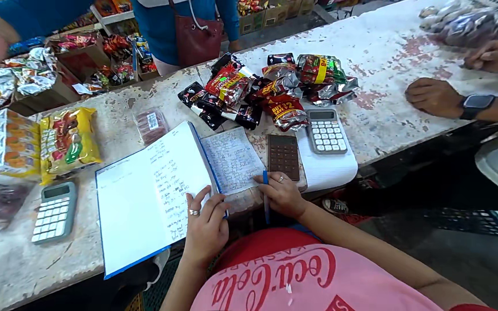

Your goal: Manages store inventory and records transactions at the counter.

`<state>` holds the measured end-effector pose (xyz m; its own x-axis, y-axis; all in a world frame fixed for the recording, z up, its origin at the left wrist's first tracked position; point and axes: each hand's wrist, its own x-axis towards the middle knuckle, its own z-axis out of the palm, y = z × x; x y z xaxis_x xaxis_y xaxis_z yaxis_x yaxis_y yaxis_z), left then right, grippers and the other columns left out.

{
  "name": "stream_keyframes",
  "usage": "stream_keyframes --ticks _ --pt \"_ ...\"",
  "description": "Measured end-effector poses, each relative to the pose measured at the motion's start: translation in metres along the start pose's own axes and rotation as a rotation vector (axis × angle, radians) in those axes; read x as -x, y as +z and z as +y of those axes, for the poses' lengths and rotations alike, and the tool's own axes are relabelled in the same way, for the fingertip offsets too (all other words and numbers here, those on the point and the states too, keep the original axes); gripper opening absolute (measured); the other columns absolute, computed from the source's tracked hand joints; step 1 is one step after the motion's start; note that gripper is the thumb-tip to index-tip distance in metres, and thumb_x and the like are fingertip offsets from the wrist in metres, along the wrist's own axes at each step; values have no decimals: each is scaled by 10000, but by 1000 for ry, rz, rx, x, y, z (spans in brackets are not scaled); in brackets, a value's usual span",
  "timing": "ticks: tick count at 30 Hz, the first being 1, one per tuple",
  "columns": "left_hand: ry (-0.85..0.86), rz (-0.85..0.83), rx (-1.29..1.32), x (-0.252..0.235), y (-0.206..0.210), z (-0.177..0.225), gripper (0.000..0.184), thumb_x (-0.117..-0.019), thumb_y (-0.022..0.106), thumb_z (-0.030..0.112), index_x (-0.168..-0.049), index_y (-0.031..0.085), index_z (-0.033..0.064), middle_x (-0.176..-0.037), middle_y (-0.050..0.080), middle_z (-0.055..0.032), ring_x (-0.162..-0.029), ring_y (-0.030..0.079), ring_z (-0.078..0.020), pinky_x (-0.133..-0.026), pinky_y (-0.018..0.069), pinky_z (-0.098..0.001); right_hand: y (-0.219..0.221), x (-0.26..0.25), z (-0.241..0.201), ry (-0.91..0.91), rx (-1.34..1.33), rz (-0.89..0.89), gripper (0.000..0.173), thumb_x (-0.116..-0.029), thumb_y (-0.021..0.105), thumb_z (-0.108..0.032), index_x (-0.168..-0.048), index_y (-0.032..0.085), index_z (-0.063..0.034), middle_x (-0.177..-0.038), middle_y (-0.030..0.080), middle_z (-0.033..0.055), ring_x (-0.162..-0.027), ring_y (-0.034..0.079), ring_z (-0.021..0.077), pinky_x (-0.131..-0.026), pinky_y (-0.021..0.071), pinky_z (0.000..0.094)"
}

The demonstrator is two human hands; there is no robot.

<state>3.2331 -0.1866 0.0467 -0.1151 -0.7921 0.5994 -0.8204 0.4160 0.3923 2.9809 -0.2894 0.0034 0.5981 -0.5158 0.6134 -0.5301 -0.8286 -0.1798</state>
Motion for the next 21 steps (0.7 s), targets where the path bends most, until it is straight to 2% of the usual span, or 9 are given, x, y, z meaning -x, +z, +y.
stream_keyframes --ticks 4,9,13,16,21 --pt "-14 6 10 -2 -5 1 178 -926 526 145 -1024 661 207 -1209 696 -4 -1361 506 -270 -1195 256 -569 -1 -7 -5 110 77 -69 152 -944 547 -171 -1017 678 -145 -1173 748 80 -1119 674 296 -904 492 479" --pt "-30 20 36 -4 -13 -4 183 -914 528 138 -1024 661 198 -1199 695 -10 -1363 499 -265 -1198 257 -540 1 -7 -6 143 144 -61 159 -961 537 -209 -1019 680 -170 -1247 732 56 -1198 645 286 -957 456 485" --pt "-20 35 48 -5 -15 -6 174 -925 522 149 -1027 653 197 -1198 693 -11 -1362 498 -258 -1202 257 -523 2 3 0 -24 65 40 147 -991 524 -213 -1005 667 -184 -1146 757 41 -1118 648 237 -972 407 418" --pt "-17 33 48 -4 -13 -7 173 -927 522 146 -1027 655 193 -1204 692 -15 -1360 500 -260 -1199 254 -531 1 3 1 -82 27 32 154 -995 521 -206 -985 671 -170 -1100 768 47 -1057 675 228 -919 452 393" --pt "-22 31 47 -4 -13 -6 179 -929 518 148 -1030 658 194 -1202 693 -14 -1361 501 -254 -1204 247 -524 0 5 1 -105 -16 42 158 -1006 534 -206 -1021 679 -146 -1124 758 81 -958 700 240 -823 539 346"
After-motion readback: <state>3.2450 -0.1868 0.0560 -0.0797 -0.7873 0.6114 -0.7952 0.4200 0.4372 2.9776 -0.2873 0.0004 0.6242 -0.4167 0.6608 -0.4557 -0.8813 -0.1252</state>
